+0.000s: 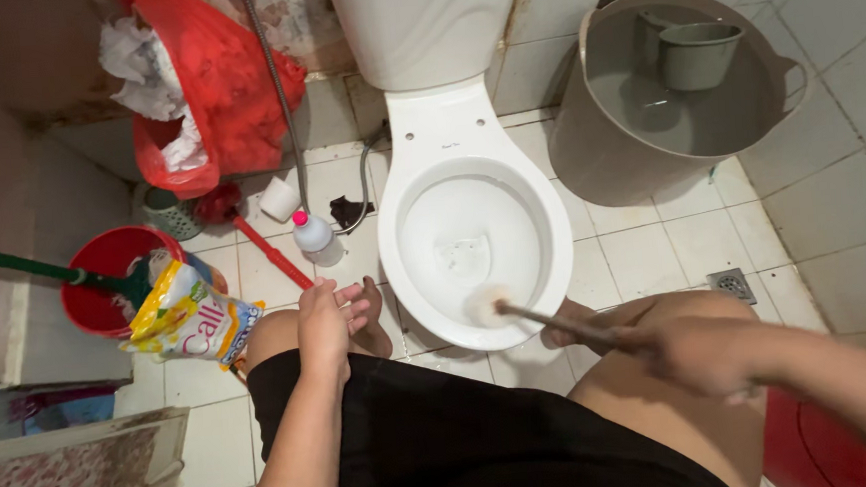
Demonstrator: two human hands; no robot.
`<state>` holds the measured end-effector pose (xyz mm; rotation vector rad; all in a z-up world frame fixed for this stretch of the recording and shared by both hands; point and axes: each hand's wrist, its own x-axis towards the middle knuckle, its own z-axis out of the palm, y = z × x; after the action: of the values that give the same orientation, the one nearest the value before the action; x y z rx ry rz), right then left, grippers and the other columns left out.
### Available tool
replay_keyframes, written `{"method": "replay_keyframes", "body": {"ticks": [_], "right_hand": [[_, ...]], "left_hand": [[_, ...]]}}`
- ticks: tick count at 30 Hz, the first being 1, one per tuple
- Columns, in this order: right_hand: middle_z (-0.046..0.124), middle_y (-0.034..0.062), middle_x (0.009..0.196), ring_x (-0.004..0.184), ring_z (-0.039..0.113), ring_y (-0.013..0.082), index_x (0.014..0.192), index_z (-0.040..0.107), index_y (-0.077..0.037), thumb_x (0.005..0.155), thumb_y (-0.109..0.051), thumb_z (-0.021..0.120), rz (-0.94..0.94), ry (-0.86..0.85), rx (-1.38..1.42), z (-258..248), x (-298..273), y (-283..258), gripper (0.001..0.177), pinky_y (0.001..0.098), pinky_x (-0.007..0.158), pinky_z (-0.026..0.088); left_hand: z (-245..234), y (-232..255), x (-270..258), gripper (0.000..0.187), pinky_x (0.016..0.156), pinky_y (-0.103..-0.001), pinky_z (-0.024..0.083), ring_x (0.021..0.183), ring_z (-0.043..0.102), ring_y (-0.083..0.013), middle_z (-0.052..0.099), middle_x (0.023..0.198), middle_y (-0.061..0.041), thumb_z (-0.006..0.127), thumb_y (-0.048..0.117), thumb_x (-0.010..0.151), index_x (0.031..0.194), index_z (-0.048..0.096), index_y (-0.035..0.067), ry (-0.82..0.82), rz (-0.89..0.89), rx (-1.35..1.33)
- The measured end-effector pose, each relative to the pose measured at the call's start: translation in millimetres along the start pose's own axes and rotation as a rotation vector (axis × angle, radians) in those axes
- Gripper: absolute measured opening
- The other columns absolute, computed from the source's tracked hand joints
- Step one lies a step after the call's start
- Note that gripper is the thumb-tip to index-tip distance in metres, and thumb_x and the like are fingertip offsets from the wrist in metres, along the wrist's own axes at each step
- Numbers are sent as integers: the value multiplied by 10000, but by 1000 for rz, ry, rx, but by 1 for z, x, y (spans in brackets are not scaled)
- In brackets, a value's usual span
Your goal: The person cleans a toilet bowl using a toilet brush and cleaning agents. They scrub the interior of the bowl, add liquid cleaner and powdered detergent, and rinse the bowl with a handheld bidet sprayer.
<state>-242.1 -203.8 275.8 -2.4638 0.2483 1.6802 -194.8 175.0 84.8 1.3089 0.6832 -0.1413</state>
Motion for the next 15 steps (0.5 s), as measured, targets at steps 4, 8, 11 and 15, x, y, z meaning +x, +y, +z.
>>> {"method": "replay_keyframes", "body": {"ticks": [4,8,11,15], "right_hand": [[705,142,1166,689,687,223,1629,279,-337,1017,-176,491,-182,6,26,22,25,-27,668,319,564,564],[602,20,1351,811,731,215,1608,324,-390,1005,-207,482,-162,74,-60,3,38,-3,649,342,687,607],[689,73,1304,940,777,245,1615,289,-423,1028,-310,478,67,187,-267,-32,38,20,627,364,833,599],[747,91,1202,1064,731,254,1625,281,-455,982,-99,433,212,478,-332,-58,43,18,750,446,905,597]], "left_hand": [[12,-2,-3,447,728,-318,537,848,671,-201,682,1074,-136,356,357,1071,1321,464,2,-26,1,28],[12,-2,-1,459,728,-324,526,860,674,-201,693,1079,-129,360,370,1069,1326,468,6,-48,16,33],[9,-1,1,457,734,-334,525,869,678,-207,698,1078,-125,344,374,1066,1333,460,21,-52,-4,47],[11,1,4,460,743,-352,521,877,677,-215,698,1080,-128,328,379,1072,1335,463,26,-46,-43,54]]}}
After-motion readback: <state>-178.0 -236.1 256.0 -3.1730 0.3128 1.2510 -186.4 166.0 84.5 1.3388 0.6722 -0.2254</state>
